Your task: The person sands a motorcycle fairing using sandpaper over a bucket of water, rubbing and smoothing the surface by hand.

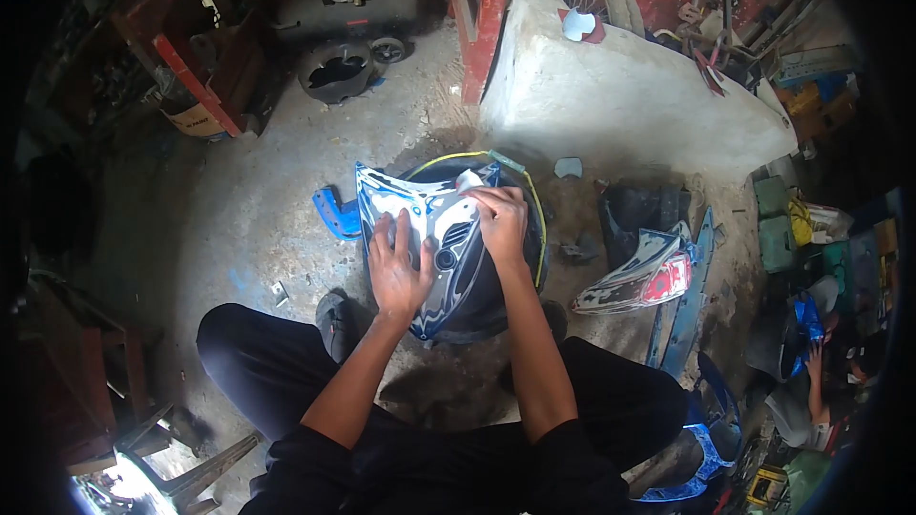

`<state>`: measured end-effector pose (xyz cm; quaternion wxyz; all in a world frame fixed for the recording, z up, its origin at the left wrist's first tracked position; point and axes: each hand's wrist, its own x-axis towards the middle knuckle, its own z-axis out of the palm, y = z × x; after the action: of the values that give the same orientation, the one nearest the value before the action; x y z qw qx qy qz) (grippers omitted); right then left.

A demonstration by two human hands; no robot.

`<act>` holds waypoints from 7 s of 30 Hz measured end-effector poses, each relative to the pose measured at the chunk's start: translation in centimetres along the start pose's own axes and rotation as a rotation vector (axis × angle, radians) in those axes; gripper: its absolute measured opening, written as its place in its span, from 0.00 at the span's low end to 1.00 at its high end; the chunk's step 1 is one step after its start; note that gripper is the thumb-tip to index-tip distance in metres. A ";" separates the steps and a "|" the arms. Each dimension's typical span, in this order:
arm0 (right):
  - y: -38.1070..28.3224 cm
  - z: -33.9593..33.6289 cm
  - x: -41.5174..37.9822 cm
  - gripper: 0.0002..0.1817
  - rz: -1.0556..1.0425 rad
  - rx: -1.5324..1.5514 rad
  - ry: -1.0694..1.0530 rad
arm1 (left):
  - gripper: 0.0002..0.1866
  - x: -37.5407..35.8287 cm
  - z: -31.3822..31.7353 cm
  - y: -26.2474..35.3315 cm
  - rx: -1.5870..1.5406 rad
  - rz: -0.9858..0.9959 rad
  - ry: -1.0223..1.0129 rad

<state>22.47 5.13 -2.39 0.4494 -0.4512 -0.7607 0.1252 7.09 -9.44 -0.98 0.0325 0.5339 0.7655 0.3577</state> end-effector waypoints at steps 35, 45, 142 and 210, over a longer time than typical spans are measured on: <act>0.9 -0.1 -1.0 0.08 0.250 0.177 -0.010 | 0.33 0.1 0.0 -0.2 0.018 0.023 0.023; 1.6 0.2 -1.8 0.11 0.400 0.193 0.051 | 0.32 0.2 0.0 -0.4 0.016 0.027 0.025; -2.3 2.7 -1.3 0.28 0.571 -0.351 -0.206 | 0.32 0.4 0.4 0.0 0.040 0.055 0.026; -8.6 -0.7 -2.3 0.23 0.497 -0.440 -0.453 | 0.33 0.1 0.2 -0.1 0.044 0.036 0.009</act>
<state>18.53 -1.66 1.86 0.1192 -0.6679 -0.7169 0.1607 7.05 -9.22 -1.17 0.0107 0.5466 0.7635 0.3438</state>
